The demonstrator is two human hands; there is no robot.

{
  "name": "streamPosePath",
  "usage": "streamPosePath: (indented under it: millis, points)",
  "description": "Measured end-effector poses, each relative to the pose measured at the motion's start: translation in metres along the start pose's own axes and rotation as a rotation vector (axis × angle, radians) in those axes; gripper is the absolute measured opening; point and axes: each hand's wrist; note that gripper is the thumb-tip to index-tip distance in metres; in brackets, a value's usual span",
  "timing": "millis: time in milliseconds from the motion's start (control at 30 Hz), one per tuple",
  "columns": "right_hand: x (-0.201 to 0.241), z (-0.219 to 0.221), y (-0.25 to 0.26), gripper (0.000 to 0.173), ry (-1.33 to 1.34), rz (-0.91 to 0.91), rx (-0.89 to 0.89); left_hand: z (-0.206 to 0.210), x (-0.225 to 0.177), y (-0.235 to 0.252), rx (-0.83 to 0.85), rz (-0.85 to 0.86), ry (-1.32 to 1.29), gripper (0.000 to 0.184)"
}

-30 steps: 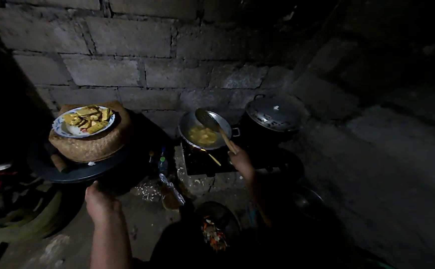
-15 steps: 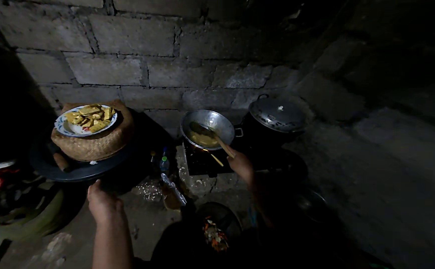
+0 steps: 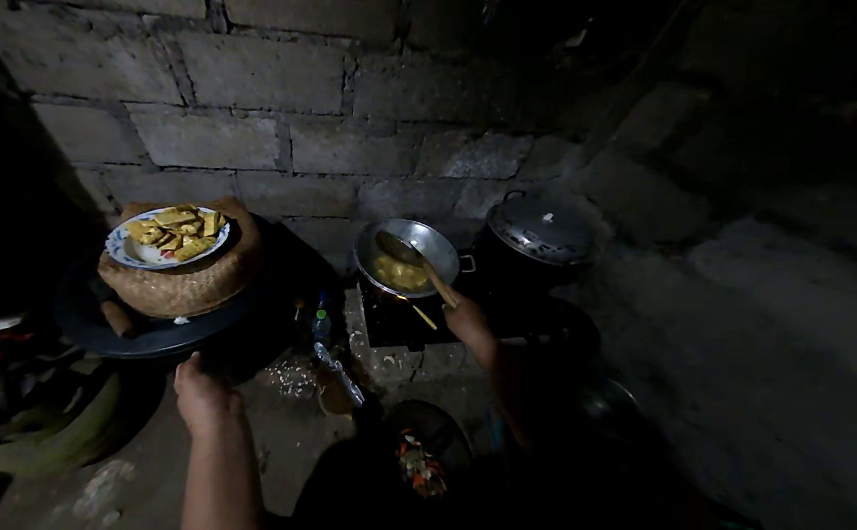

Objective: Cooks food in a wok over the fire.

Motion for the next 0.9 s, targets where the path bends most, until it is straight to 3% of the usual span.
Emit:
streamPosePath:
  millis: [200, 433, 567, 700, 900]
  points:
    - [0.011, 0.029, 0.011, 0.055, -0.026, 0.075, -0.031, 0.001, 0.001, 0.002, -0.006, 0.000, -0.002, 0.037]
    - [0.024, 0.027, 0.021, 0.052, -0.004, 0.057, -0.061, 0.001, 0.001, 0.004, -0.017, -0.016, -0.013, 0.040]
    - [0.015, 0.021, 0.024, 0.050, 0.139, 0.050, -0.092, 0.003, 0.000, 0.003, -0.021, -0.012, 0.008, 0.036]
    - [0.004, 0.017, 0.023, 0.052, 0.155, 0.029, -0.122, 0.003, 0.000, 0.001, -0.001, -0.035, 0.002, 0.045]
    - [-0.011, 0.016, 0.020, 0.051, 0.185, 0.048, -0.086, 0.001, 0.003, 0.003, 0.033, 0.018, -0.044, 0.036]
Point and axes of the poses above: each hand's wrist, its own y-axis towards the middle knuckle, its own z-axis out of the palm, x = y × z, and after that the axes turned 10 degrees about z, right-handed
